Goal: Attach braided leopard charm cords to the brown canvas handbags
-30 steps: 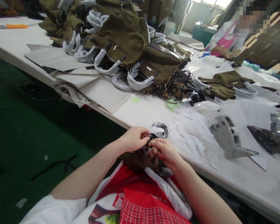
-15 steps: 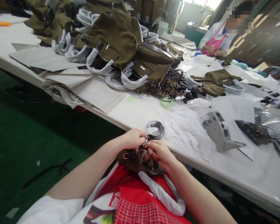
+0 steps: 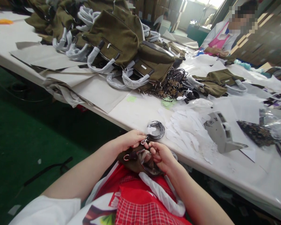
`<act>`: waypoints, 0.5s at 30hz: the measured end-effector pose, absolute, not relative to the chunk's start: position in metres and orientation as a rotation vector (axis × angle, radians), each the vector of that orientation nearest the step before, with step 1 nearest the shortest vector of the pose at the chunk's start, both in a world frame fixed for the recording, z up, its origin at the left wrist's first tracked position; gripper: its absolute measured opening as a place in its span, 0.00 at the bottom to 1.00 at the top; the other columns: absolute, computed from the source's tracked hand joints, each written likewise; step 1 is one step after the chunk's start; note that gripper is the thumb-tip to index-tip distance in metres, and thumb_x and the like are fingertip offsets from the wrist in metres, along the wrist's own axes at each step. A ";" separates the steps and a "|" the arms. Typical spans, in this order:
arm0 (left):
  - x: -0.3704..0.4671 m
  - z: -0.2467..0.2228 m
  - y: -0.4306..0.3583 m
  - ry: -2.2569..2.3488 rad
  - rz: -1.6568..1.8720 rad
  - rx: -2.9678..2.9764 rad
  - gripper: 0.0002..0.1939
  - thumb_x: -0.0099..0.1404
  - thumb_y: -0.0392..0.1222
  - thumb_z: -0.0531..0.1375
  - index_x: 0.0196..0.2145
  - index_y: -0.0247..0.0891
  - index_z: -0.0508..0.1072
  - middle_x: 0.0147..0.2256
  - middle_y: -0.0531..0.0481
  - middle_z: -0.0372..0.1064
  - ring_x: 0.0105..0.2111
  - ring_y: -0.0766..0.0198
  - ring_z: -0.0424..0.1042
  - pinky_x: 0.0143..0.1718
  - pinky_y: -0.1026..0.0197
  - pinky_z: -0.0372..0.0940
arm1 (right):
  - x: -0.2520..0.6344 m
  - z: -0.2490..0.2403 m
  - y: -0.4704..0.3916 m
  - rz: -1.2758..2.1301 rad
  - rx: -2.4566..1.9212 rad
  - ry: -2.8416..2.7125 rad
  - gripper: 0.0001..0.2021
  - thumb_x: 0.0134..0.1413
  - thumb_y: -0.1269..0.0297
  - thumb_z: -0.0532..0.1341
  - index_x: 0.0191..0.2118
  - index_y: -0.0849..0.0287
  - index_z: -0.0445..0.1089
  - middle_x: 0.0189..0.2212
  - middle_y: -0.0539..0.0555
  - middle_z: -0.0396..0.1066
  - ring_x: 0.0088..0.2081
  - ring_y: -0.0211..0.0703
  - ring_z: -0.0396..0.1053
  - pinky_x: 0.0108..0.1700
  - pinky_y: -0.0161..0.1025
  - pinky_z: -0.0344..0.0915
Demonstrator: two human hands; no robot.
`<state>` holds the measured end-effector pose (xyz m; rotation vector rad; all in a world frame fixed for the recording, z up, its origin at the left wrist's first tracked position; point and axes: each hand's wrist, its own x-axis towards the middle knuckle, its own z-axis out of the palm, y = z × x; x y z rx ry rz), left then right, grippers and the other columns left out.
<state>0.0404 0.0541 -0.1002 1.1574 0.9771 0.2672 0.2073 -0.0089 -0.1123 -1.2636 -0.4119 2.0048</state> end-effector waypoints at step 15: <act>0.035 -0.066 0.024 1.165 0.925 1.604 0.11 0.72 0.46 0.51 0.41 0.38 0.70 0.30 0.50 0.77 0.21 0.69 0.70 0.27 0.66 0.65 | 0.229 -0.083 -0.037 1.594 -1.208 -0.735 0.14 0.41 0.62 0.75 0.34 0.58 0.74 0.34 0.51 0.78 0.34 0.36 0.76 0.36 0.30 0.71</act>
